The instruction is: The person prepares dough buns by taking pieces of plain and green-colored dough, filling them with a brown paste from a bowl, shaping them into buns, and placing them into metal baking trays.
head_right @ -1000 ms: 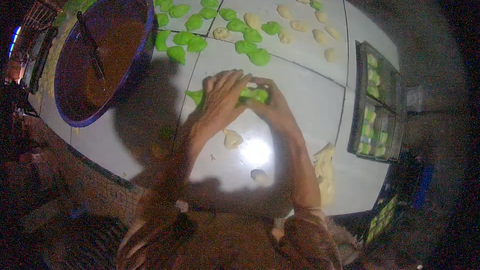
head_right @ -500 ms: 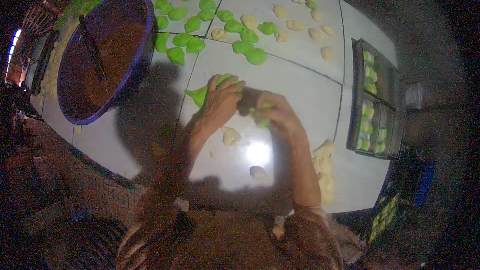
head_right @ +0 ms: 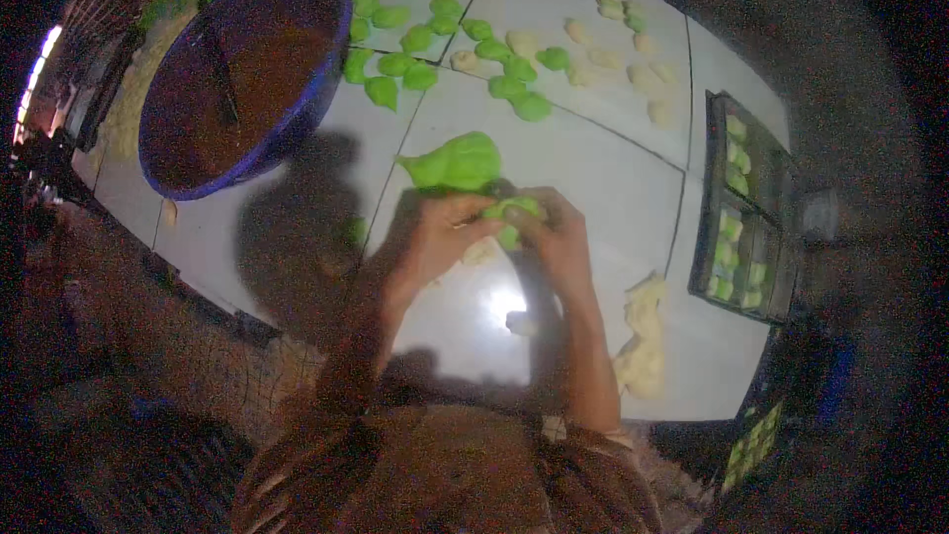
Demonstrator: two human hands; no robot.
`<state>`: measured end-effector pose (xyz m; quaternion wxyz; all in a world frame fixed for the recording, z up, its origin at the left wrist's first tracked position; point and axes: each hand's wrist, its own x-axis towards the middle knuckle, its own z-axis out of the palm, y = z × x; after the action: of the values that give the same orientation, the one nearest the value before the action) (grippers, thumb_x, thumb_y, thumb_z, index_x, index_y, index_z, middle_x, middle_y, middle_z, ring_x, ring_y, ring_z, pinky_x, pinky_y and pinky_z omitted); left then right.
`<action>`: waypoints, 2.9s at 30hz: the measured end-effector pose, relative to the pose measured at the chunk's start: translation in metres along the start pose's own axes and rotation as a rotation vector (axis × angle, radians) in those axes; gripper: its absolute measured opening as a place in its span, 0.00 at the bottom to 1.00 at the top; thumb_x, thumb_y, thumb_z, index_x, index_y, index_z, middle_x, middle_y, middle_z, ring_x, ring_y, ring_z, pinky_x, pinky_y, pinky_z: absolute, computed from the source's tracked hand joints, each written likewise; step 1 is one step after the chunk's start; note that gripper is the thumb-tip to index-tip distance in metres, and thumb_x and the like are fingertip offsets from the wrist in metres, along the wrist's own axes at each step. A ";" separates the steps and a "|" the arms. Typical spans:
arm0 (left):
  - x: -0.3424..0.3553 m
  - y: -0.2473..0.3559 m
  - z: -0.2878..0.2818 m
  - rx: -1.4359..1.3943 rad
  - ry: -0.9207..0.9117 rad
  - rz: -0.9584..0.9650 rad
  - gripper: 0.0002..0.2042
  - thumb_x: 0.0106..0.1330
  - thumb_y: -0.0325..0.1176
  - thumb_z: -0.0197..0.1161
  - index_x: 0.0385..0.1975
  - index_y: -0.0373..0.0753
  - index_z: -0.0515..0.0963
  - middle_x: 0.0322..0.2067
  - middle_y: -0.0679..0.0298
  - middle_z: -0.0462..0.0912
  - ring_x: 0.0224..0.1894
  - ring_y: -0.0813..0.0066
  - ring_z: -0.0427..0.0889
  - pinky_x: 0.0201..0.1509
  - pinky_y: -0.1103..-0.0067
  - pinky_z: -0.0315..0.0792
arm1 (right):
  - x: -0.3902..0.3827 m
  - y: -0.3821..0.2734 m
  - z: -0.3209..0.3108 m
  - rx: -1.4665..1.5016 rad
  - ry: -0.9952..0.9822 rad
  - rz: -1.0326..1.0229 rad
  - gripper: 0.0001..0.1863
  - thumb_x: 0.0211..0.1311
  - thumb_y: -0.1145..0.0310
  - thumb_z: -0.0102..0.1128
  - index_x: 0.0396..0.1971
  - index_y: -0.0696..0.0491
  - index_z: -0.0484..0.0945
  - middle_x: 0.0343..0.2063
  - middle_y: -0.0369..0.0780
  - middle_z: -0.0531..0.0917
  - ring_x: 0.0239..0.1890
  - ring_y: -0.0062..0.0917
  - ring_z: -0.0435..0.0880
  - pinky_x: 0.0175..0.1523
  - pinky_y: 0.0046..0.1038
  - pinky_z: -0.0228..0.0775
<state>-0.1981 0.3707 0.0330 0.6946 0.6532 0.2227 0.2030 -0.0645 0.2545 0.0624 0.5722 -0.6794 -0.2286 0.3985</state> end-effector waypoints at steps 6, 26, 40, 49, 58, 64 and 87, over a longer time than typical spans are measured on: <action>-0.038 -0.007 -0.023 -0.186 0.044 -0.050 0.35 0.60 0.31 0.69 0.65 0.31 0.59 0.44 0.57 0.83 0.44 0.79 0.80 0.47 0.80 0.75 | -0.007 -0.004 0.044 -0.048 0.037 -0.116 0.11 0.57 0.74 0.64 0.39 0.57 0.77 0.39 0.38 0.80 0.42 0.20 0.77 0.50 0.21 0.66; -0.073 -0.013 -0.115 -0.541 0.744 0.267 0.29 0.64 0.27 0.65 0.64 0.35 0.62 0.40 0.61 0.82 0.41 0.78 0.82 0.42 0.81 0.78 | 0.086 -0.116 0.283 -0.257 -0.595 -0.238 0.14 0.58 0.68 0.64 0.41 0.56 0.74 0.33 0.38 0.81 0.35 0.19 0.79 0.41 0.22 0.70; -0.133 -0.035 -0.179 -0.333 0.771 0.070 0.19 0.69 0.31 0.59 0.58 0.35 0.70 0.41 0.56 0.84 0.40 0.76 0.83 0.47 0.80 0.77 | 0.226 -0.042 0.328 -1.612 -1.184 -0.808 0.19 0.59 0.60 0.49 0.45 0.57 0.74 0.33 0.49 0.81 0.38 0.42 0.80 0.46 0.41 0.71; -0.134 -0.028 -0.180 -0.338 0.709 0.006 0.15 0.68 0.28 0.60 0.54 0.34 0.74 0.40 0.57 0.84 0.41 0.76 0.83 0.46 0.80 0.78 | 0.176 -0.107 0.347 -0.753 -1.142 -0.103 0.11 0.67 0.61 0.55 0.40 0.54 0.75 0.29 0.37 0.81 0.28 0.21 0.79 0.32 0.23 0.70; -0.073 0.031 -0.151 -0.678 0.515 0.170 0.23 0.74 0.43 0.48 0.60 0.31 0.66 0.54 0.53 0.75 0.58 0.64 0.75 0.58 0.69 0.73 | 0.099 -0.112 0.246 0.187 -0.750 0.037 0.14 0.66 0.62 0.58 0.46 0.54 0.71 0.34 0.34 0.78 0.36 0.19 0.78 0.45 0.23 0.71; -0.070 0.037 -0.091 -0.781 0.399 0.080 0.19 0.72 0.44 0.54 0.49 0.32 0.76 0.41 0.61 0.82 0.45 0.75 0.81 0.57 0.75 0.72 | 0.048 -0.052 0.132 0.243 -0.480 0.037 0.15 0.66 0.61 0.59 0.43 0.56 0.72 0.35 0.35 0.78 0.36 0.20 0.78 0.43 0.21 0.72; -0.036 0.017 0.023 -0.418 0.041 -0.257 0.16 0.64 0.36 0.66 0.48 0.34 0.79 0.36 0.65 0.81 0.34 0.81 0.80 0.37 0.82 0.79 | -0.073 0.008 0.000 -0.338 -0.095 -0.486 0.18 0.61 0.72 0.62 0.52 0.56 0.77 0.40 0.36 0.77 0.34 0.17 0.75 0.33 0.19 0.67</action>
<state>-0.2139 0.3326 0.0524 0.8301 0.4575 0.2709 0.1678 -0.1084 0.1966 0.0757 0.5182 -0.6708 -0.4744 0.2375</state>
